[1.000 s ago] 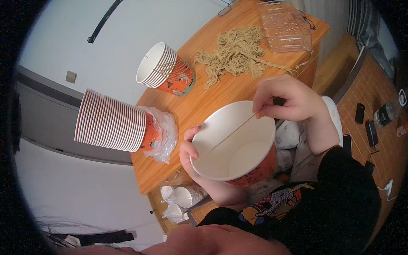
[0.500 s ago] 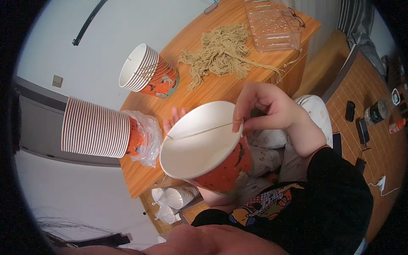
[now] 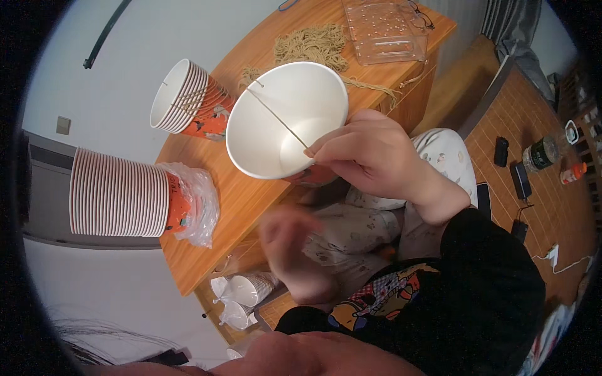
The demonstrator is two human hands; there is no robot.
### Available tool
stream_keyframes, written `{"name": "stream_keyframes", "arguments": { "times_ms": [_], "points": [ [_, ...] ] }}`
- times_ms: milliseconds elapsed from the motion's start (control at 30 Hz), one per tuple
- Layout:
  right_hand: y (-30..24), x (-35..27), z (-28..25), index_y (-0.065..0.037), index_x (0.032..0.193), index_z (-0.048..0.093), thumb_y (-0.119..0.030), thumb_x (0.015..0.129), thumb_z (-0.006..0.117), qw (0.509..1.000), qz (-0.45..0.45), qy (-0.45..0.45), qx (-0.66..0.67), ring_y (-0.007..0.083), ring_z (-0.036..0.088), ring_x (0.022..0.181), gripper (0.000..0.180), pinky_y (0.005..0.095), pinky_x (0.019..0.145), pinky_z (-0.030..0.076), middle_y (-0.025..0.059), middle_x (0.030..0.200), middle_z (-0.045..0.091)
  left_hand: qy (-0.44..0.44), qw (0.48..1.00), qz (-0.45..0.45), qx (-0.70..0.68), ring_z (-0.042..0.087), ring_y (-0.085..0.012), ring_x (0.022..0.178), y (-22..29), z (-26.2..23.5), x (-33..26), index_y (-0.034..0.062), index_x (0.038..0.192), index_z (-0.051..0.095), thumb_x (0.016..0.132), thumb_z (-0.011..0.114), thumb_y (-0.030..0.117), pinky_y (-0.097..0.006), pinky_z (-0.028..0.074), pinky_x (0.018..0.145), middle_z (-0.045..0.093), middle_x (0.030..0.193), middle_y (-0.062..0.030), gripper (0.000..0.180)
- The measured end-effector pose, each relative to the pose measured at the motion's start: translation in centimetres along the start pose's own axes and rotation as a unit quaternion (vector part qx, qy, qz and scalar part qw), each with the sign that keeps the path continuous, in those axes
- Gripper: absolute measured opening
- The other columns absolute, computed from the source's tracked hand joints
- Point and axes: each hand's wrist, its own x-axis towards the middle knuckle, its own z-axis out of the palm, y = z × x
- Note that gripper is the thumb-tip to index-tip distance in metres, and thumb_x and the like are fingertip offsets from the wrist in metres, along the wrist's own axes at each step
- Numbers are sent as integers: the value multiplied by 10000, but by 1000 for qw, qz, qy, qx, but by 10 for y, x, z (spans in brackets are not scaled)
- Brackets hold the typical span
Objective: Attaching handle strings to paper buckets through pre-drilled holes.
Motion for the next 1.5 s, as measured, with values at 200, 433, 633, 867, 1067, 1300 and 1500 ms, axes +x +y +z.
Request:
{"name": "stream_keyframes", "arguments": {
  "times_ms": [200, 433, 633, 867, 1067, 1300, 1500],
  "points": [
    [2, -1, 11, -106, 909, 616, -15, 736, 712, 999, -19, -14, -30, 179, 652, 697, 218, 314, 674, 467, -4, 899, 706, -387, 884, -220, -141, 473, -40, 756, -31, 32, 13, 38, 1245, 516, 917, 590, 133, -200, 390, 631, 543, 836, 15, 349],
    [4, 0, 11, -92, 868, 606, 40, 755, 669, 999, 20, -18, 46, 205, 652, 713, 185, 314, 685, 474, 65, 919, 723, -283, 887, -260, -254, 472, -52, 727, -35, 43, 14, 52, 1304, 429, 916, 581, 132, -201, 368, 605, 527, 840, 18, 424],
    [-5, -8, 16, -39, 912, 518, 81, 790, 626, 870, 254, 24, 422, 225, 660, 845, 202, 292, 750, 506, 150, 853, 674, -221, 871, -239, -369, 350, -68, 543, -42, 43, 19, 14, 1299, 430, 935, 522, 340, -220, 262, 492, 390, 635, 56, 497],
    [12, -7, -2, -25, 949, 495, 72, 824, 599, 767, 263, -8, 585, 178, 664, 873, 188, 244, 731, 509, 135, 919, 666, -222, 832, -201, -466, 327, -64, 499, -46, 46, 21, -12, 1341, 409, 912, 582, 389, -227, 257, 494, 359, 559, 54, 612],
    [14, -6, -12, -50, 954, 504, -18, 863, 593, 771, 313, -78, 549, 104, 619, 698, 132, 186, 573, 428, 72, 826, 651, -267, 804, -78, -525, 312, -28, 497, -50, 57, 7, 153, 1490, 215, 1009, 369, 426, -202, 270, 498, 370, 541, 84, 574],
    [18, -4, -12, -47, 1017, 524, -26, 870, 587, 797, 350, -61, 489, 81, 584, 647, 161, 184, 567, 423, 11, 752, 604, -176, 803, -30, -568, 360, -123, 488, -43, 45, 7, 100, 915, 483, 1009, 367, 417, -287, 310, 518, 400, 512, 20, 350],
    [27, -6, -13, -35, 1045, 529, -23, 870, 590, 815, 321, -1, 483, 81, 572, 664, 186, 193, 595, 426, 9, 759, 602, -77, 935, 135, -317, 304, -120, 469, -46, 27, 21, 116, 804, 423, 1021, 321, 399, -286, 261, 467, 353, 502, 14, 371]
  ]
}}
